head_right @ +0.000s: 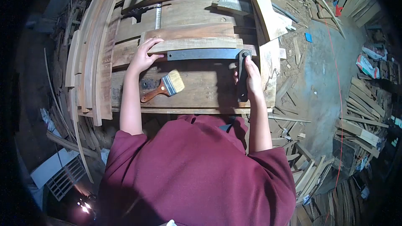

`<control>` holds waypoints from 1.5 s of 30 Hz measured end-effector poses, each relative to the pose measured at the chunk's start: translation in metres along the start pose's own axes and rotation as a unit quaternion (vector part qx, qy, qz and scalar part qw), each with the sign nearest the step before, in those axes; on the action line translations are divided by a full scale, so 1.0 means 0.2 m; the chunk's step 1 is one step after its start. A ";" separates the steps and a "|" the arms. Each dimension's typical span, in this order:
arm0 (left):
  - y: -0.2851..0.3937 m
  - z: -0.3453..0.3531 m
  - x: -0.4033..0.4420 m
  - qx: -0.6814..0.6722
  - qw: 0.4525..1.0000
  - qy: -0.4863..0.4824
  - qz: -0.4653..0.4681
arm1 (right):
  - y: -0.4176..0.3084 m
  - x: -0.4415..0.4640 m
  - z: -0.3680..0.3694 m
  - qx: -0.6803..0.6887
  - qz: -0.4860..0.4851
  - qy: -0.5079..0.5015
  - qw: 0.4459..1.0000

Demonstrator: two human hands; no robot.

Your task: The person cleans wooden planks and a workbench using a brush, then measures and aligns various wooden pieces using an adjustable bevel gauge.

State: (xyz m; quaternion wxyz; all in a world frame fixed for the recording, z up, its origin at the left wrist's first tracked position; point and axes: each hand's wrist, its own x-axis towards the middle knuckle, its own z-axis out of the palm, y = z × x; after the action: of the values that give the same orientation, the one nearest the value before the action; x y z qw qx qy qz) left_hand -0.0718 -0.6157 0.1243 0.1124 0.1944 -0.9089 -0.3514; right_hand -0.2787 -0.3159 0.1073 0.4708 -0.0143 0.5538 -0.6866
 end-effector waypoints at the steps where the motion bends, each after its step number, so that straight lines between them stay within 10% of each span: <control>1: 0.01 -0.01 0.00 -0.001 1.000 -0.005 -0.003 | 0.00 0.00 0.00 0.002 -0.001 -0.006 1.000; 45: 0.08 -0.02 -0.11 0.062 0.991 0.085 0.079 | 0.02 -0.10 -0.02 0.042 0.015 -0.024 0.999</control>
State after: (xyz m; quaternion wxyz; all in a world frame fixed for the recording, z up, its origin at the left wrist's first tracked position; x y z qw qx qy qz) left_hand -0.0545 -0.5989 0.1365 0.2042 0.1579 -0.9287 -0.2662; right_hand -0.2674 -0.2994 0.1127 0.4947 -0.0028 0.5130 -0.7014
